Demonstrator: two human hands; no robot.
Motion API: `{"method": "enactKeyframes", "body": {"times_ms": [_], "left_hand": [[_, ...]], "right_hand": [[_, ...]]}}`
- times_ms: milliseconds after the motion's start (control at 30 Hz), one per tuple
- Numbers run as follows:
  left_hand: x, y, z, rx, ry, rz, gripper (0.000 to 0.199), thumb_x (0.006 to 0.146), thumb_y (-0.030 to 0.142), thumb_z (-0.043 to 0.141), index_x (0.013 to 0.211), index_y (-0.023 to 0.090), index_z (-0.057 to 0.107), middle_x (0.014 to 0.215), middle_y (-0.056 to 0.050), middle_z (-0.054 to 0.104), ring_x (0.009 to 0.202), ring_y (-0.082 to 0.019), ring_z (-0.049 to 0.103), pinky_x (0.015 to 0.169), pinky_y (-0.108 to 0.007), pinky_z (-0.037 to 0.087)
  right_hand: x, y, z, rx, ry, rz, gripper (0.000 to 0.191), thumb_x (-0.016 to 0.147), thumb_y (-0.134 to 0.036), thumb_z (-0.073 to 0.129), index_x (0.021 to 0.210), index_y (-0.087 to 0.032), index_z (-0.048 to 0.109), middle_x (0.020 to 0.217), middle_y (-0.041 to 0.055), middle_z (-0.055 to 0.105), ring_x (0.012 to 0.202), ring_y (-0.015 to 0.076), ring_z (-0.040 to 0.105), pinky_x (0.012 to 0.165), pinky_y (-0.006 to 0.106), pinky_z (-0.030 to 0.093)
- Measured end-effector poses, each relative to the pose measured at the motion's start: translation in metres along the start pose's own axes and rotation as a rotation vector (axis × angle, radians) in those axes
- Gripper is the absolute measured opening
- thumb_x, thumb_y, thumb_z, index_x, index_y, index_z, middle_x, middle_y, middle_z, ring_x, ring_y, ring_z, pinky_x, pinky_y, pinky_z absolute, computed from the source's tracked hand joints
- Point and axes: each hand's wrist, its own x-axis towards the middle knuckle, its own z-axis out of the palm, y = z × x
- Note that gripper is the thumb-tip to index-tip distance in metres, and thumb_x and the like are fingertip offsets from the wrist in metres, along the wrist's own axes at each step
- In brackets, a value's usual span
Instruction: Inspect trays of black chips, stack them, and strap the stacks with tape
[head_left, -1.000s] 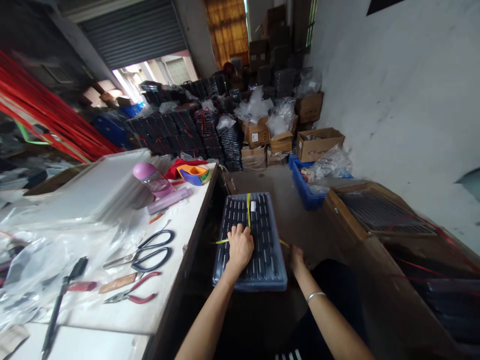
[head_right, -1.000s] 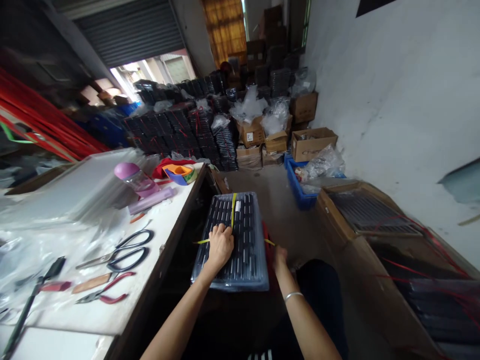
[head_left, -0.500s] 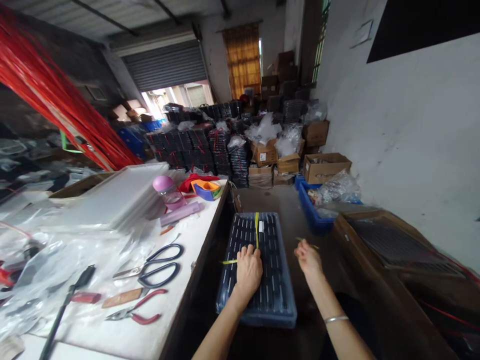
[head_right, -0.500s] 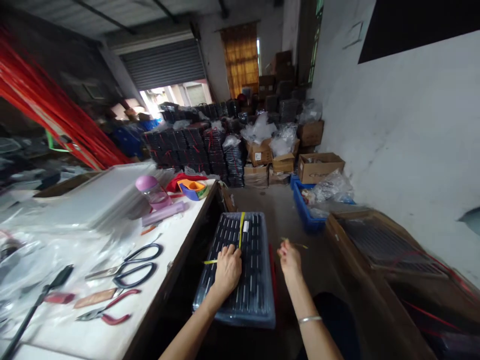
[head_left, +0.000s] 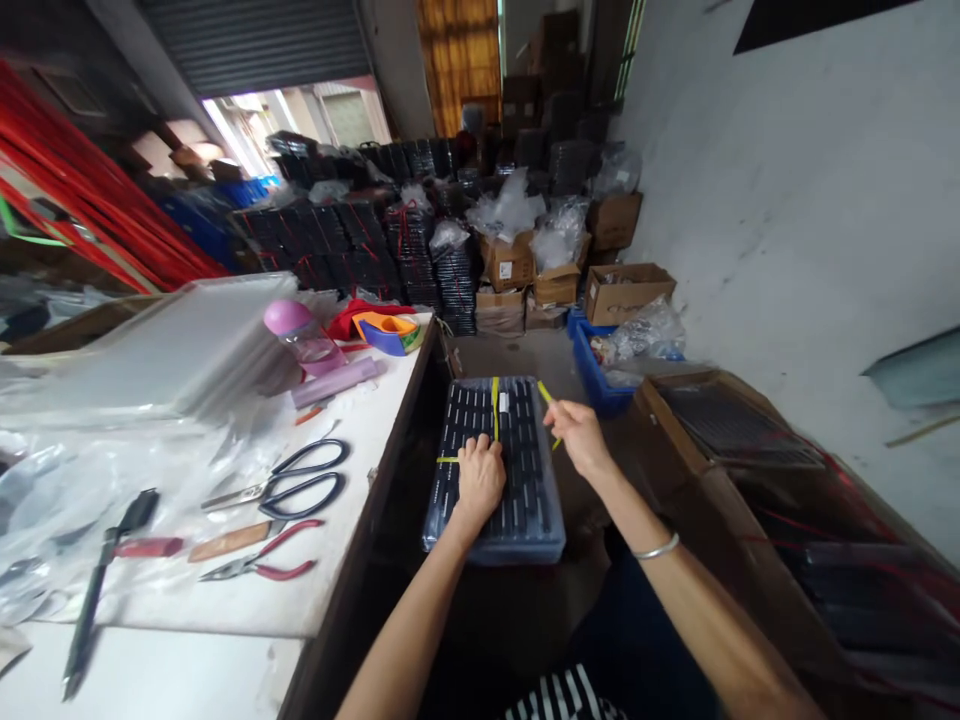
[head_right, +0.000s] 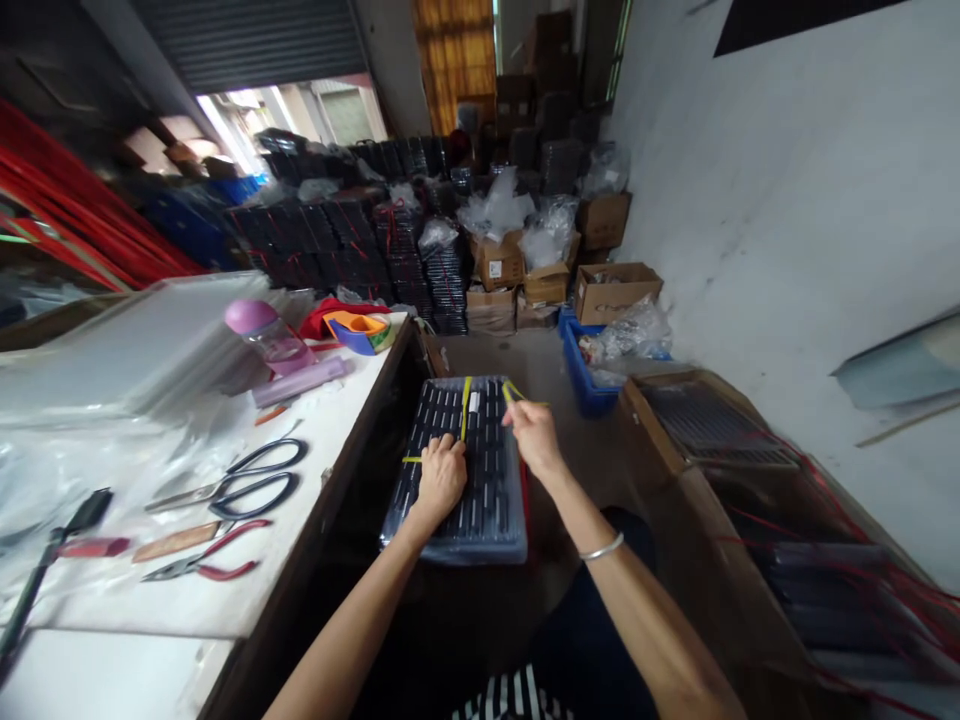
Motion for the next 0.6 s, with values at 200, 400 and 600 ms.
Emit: {"method": "enactKeyframes", "body": {"times_ms": [200, 400, 600], "left_hand": [[0.001, -0.014, -0.005, -0.211, 0.071, -0.090, 0.025, 0.083, 0.007, 0.029, 0.077, 0.016, 0.052, 0.074, -0.004, 0.054, 0.070, -0.016, 0.052, 0.065, -0.028, 0.040], [0.001, -0.023, -0.004, -0.401, 0.115, -0.048, 0.027, 0.082, 0.008, 0.028, 0.073, 0.017, 0.051, 0.071, -0.002, 0.054, 0.067, -0.013, 0.054, 0.064, -0.024, 0.042], [0.002, -0.017, 0.003, -0.433, 0.148, -0.015, 0.018, 0.084, 0.010, 0.040, 0.077, 0.015, 0.056, 0.076, -0.003, 0.056, 0.076, -0.015, 0.054, 0.075, -0.031, 0.043]], "right_hand": [[-0.011, 0.003, 0.063, -0.250, -0.143, 0.099, 0.015, 0.087, -0.028, 0.059, 0.091, -0.013, 0.061, 0.091, 0.0031, 0.063, 0.086, 0.0161, 0.060, 0.080, 0.037, 0.049], [0.001, 0.003, 0.085, -0.233, -0.252, 0.173, 0.020, 0.088, -0.030, 0.057, 0.096, -0.013, 0.061, 0.096, 0.0043, 0.063, 0.083, 0.0150, 0.061, 0.073, 0.033, 0.052], [0.011, -0.004, 0.084, -0.108, -0.236, 0.174, 0.023, 0.090, -0.032, 0.054, 0.103, -0.013, 0.058, 0.093, 0.0039, 0.062, 0.074, 0.0127, 0.061, 0.065, 0.029, 0.053]]}}
